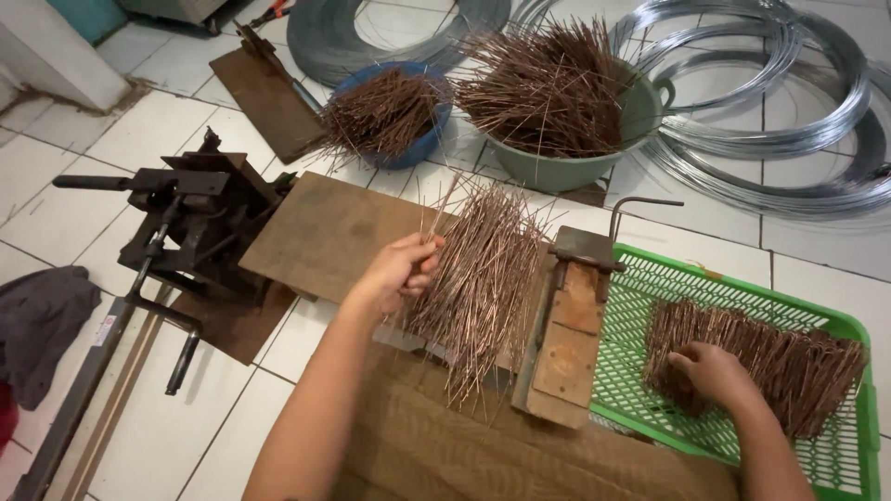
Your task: Bending thin metal rods into a U-shape using a manual bending jig on a workshop floor.
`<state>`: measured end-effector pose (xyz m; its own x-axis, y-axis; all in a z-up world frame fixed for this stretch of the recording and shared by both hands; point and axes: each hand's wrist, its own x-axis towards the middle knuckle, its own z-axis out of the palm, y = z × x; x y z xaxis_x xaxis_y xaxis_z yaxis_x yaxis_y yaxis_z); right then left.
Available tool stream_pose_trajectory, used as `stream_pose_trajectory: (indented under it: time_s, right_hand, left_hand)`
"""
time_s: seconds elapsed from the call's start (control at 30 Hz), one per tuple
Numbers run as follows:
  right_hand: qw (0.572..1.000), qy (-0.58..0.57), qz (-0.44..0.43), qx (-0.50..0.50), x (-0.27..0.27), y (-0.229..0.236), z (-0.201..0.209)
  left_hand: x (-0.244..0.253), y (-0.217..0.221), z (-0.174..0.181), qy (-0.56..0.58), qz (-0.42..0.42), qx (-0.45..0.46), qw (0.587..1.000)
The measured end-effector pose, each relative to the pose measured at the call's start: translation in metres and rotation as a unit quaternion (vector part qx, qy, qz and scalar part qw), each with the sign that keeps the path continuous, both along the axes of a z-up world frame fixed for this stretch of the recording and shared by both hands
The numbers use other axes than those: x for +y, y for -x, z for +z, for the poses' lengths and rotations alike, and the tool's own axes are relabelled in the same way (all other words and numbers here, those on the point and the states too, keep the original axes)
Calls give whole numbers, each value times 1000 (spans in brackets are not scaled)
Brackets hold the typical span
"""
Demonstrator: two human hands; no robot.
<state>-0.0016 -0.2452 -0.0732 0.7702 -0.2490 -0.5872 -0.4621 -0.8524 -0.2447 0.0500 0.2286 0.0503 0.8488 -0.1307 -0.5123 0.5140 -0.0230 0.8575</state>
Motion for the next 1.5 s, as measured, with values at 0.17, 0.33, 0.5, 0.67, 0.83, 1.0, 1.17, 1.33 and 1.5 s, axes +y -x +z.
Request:
stream_pose_trajectory:
  time_s: [0.17,0.33,0.5,0.67,0.83,1.0,1.17,1.33,1.5]
  right_hand:
    - [1000,2,2,7,-7,-3,-13]
    - [1000,-10,-1,3,-5,1,-6]
    - [1000,0,11,3,-16,-3,-17]
    - [1000,-23,6,-20,-4,0,-2]
    - [995,-53,-18,-84,33,12,50]
    - [941,-236,-115,-211,81,37,89]
    - [892,-414,-93,-155,123,60,111]
    - [766,-637,-49,-72,122,63,96]
    - [703,-710,8,-43,116,59,70]
  left_hand:
    - [-31,-1,8,408,85,-111,902]
    - [-111,28,62,332,108,-137,927]
    - [-160,53,42,174,9,-212,962]
    - [-171,75,29,98,-72,-255,959]
    - [-172,80,21,119,-64,-294,946]
    - [-172,70,24,176,-1,-244,954]
    - [-168,71,52,364,134,-16,922]
    - [-161,71,41,406,119,-12,906]
    - [-159,71,39,444,95,11,891]
